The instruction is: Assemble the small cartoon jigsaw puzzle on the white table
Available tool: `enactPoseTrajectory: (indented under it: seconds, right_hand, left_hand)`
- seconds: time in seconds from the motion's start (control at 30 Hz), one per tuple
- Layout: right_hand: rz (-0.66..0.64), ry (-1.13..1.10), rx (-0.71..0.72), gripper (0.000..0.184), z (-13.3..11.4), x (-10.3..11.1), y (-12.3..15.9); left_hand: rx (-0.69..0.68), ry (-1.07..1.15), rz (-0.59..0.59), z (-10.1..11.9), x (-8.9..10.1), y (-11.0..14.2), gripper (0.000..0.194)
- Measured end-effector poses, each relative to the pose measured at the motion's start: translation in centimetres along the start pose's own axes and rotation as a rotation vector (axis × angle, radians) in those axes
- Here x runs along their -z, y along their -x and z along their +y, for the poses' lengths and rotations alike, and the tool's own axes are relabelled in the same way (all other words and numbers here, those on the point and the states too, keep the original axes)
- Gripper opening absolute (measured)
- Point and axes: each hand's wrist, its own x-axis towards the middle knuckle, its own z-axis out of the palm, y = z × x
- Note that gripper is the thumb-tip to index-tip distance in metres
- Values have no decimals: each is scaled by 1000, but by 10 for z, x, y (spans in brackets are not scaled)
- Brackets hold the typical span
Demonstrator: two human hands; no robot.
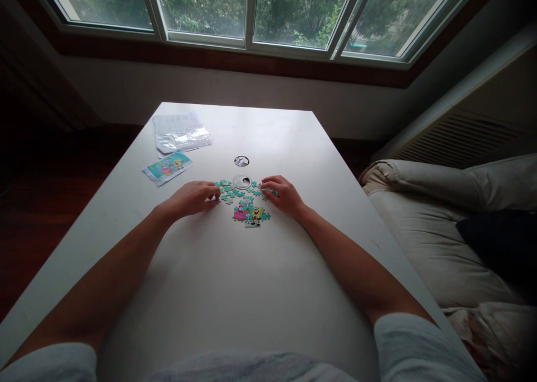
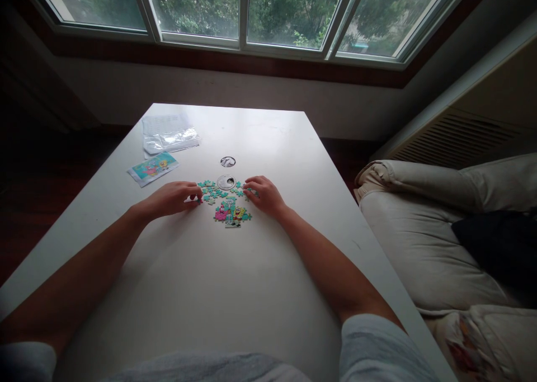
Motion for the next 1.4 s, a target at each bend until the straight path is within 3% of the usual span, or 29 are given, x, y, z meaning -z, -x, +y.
enactPoseTrajectory:
  seconds: [0.1,0.2,0.3,0.47,1.03,1.4]
  right_hand:
    - [-41,90,104,18,-27,0,0]
    - [-164,141,270,17,-55,-4,1]
    - [-216,201,306,19,-67,-8,2]
    - [-215,198,244,20,-57,-12,3]
    - [-245,41,247,20,-54,-14,1]
    - [-238,13,229,19,-50,-16,1]
  left_hand:
    - [62,5,-8,6,0,2,18]
    - [90,6,11,9,-1,3,21]
    - [79,-33,44,10,-3,4,18]
    - [102,-65,74,11,-5,2,19]
    - [148,-103,87,24,-14,-2,19]
    - [183,10,118,20,-18,-3,13]
